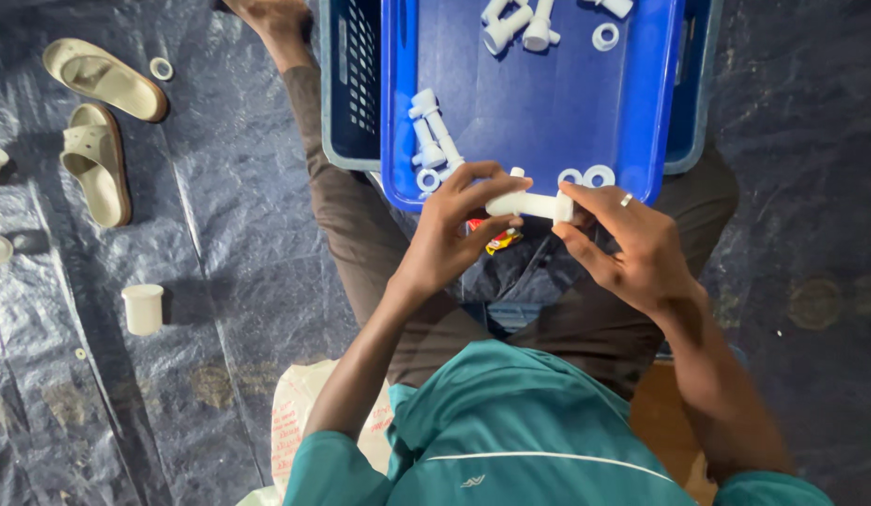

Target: The person sits on the floor and assembles white plastic pipe fittings by hand. They pick up fittings and rings from a blue tray, connect them together, and place the assembled units back into the tray.

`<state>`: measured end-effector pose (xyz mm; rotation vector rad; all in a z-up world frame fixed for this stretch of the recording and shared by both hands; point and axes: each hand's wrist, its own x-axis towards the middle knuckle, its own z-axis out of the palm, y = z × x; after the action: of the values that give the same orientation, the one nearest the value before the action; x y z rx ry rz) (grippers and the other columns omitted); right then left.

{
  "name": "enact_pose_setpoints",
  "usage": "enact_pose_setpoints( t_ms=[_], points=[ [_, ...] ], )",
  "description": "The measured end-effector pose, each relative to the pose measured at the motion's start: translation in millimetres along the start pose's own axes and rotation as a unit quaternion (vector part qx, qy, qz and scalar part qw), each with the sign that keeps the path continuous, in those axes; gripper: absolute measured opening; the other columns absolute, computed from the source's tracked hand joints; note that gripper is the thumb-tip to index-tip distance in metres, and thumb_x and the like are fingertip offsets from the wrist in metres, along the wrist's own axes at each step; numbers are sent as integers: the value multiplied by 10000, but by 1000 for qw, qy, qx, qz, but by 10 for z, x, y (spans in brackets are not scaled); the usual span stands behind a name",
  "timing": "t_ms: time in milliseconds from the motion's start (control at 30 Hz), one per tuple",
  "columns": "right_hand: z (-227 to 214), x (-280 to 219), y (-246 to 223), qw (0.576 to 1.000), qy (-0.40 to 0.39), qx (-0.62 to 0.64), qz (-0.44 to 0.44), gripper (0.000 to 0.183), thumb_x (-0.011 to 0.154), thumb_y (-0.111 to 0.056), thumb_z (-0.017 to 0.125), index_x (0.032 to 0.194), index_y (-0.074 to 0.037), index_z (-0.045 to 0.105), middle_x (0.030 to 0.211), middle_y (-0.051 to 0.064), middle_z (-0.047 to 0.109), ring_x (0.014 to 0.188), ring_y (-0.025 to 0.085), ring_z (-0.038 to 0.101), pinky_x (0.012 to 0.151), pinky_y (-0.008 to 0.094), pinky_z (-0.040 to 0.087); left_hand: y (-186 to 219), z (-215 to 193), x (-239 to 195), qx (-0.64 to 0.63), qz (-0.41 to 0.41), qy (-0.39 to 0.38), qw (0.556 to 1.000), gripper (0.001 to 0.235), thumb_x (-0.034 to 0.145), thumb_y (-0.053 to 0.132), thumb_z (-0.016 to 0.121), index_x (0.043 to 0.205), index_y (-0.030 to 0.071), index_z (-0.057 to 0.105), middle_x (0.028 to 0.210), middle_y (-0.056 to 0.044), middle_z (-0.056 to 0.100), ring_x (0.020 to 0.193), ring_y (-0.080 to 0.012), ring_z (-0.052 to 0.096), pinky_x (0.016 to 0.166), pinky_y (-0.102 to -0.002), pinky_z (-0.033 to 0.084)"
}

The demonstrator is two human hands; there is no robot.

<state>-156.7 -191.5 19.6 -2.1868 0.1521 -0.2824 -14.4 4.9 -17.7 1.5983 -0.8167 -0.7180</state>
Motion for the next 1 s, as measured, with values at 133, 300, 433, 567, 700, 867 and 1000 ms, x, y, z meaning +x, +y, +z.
enact_pose_setpoints(
  t_ms=[133,300,433,567,700,867,1000],
  points=[
    [70,-57,139,996,-52,-69,32,131,1061,-109,684,1151,-15,666,979,124,708,865,260,700,750,385,535,-10,54,-57,33,-24,-44,998,438,884,19,788,1291,157,705,1313,-104,576,1012,-208,680,885,-345,568],
    [106,-98,218,996,-32,3,85,148,1082,-107,620,1131,-4,715,958,103,734,804,196,707,705,330,527,36,99,-84,12,-17,-24,1000,440,898,51,804,1311,155,692,1284,-89,606,1067,-201,689,898,-324,581],
    [96,-128,201,973,23,192,124,209,1064,-145,668,1198,12,699,1124,113,700,944,156,694,799,268,564,72,84,-74,-2,-67,19,998,442,895,126,835,1311,152,687,1213,-74,657,978,-183,698,807,-299,594],
    [95,-163,185,967,45,232,96,253,1033,-97,728,1250,21,678,1313,140,643,1165,190,684,992,293,610,88,71,-74,-14,-37,26,999,445,922,153,828,1340,146,674,1231,-75,647,991,-168,698,827,-285,616],
    [107,-171,170,938,75,306,143,303,1009,-69,738,1291,17,669,1331,140,652,1159,187,692,1076,314,614,110,75,-113,44,-14,31,998,463,902,160,853,1333,149,684,1188,-73,629,936,-157,682,802,-291,584],
    [101,-172,154,956,45,268,114,286,1019,-84,737,1279,5,659,1340,143,640,1221,193,690,1030,299,614,148,74,-152,31,-25,19,999,463,901,158,852,1333,161,686,1171,-68,614,905,-152,675,782,-288,588],
    [75,-192,175,975,38,160,153,287,923,-131,767,1163,19,716,1199,150,711,798,102,621,616,183,455,187,77,-159,42,-28,16,999,461,903,157,845,1335,173,684,1198,-79,601,950,-176,678,806,-311,589]
  ],
)
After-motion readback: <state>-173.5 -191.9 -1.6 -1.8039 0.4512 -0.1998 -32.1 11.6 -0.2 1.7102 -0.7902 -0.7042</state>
